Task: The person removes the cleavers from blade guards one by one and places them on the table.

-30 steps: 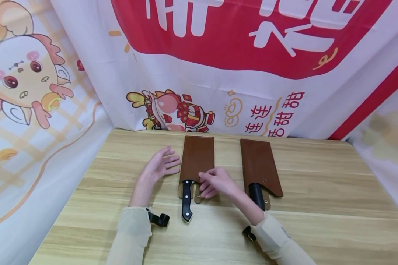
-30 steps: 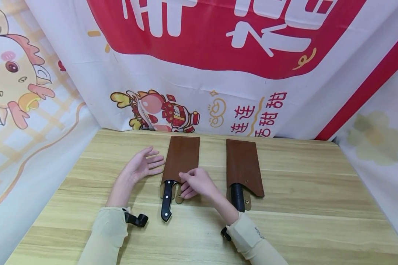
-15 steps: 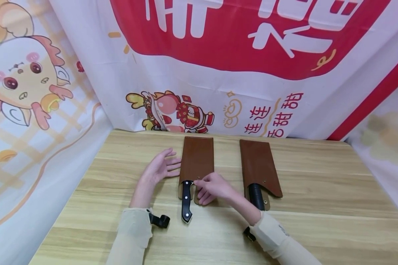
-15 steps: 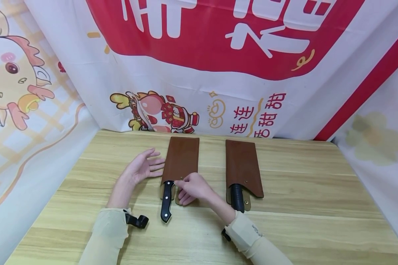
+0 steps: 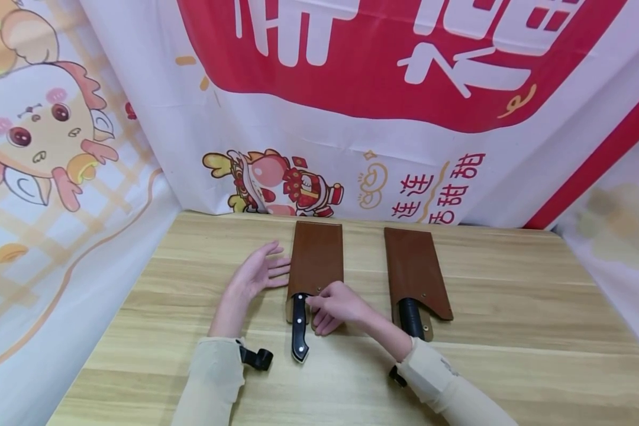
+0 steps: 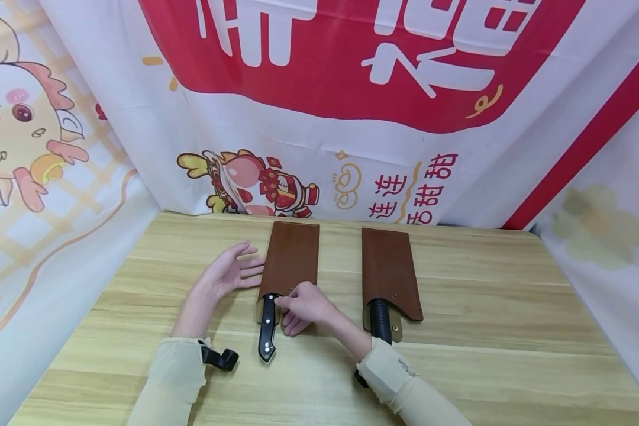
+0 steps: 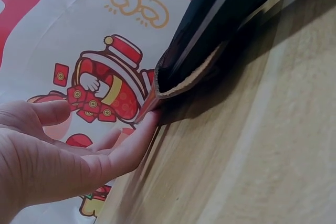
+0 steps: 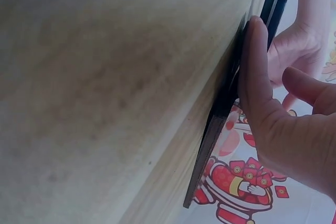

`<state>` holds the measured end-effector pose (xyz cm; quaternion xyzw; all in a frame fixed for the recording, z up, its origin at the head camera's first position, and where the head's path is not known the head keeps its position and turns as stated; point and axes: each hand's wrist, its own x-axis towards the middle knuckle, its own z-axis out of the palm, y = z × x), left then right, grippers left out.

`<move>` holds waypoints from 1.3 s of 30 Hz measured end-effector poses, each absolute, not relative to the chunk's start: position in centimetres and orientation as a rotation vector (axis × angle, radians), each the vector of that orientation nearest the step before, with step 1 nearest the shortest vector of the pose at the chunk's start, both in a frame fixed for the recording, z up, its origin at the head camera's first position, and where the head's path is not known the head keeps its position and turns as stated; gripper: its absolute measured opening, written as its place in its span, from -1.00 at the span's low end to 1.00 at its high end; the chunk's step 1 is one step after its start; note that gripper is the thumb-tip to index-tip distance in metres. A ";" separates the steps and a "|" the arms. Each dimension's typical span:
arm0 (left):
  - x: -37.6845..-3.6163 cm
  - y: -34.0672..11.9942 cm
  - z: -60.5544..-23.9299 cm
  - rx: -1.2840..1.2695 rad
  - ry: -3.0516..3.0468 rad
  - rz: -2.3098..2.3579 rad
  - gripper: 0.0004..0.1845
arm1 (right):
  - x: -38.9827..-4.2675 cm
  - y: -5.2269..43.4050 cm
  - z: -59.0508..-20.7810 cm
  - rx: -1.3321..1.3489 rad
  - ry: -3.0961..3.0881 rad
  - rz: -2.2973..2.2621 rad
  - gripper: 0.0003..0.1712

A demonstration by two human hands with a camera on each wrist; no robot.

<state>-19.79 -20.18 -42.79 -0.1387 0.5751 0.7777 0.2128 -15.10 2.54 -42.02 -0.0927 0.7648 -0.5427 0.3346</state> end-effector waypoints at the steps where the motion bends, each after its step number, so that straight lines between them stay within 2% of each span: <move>1: -19.8 -20.1 -42.8 -0.392 1.602 2.155 -0.27 | -15.1 2.6 -42.0 -0.244 1.992 -1.416 -0.64; 17: -19.9 -18.6 -42.9 -0.358 1.701 2.071 -0.30 | -15.5 2.8 -42.2 -0.268 1.909 -1.410 -0.68; 32: -19.6 -17.1 -43.7 -0.256 2.063 1.823 -0.52 | -14.9 2.5 -42.2 -0.278 1.853 -1.437 -0.77; 39: -19.8 -17.3 -43.5 -0.387 1.999 1.996 -0.55 | -14.6 2.6 -41.7 -0.306 1.905 -1.457 -0.80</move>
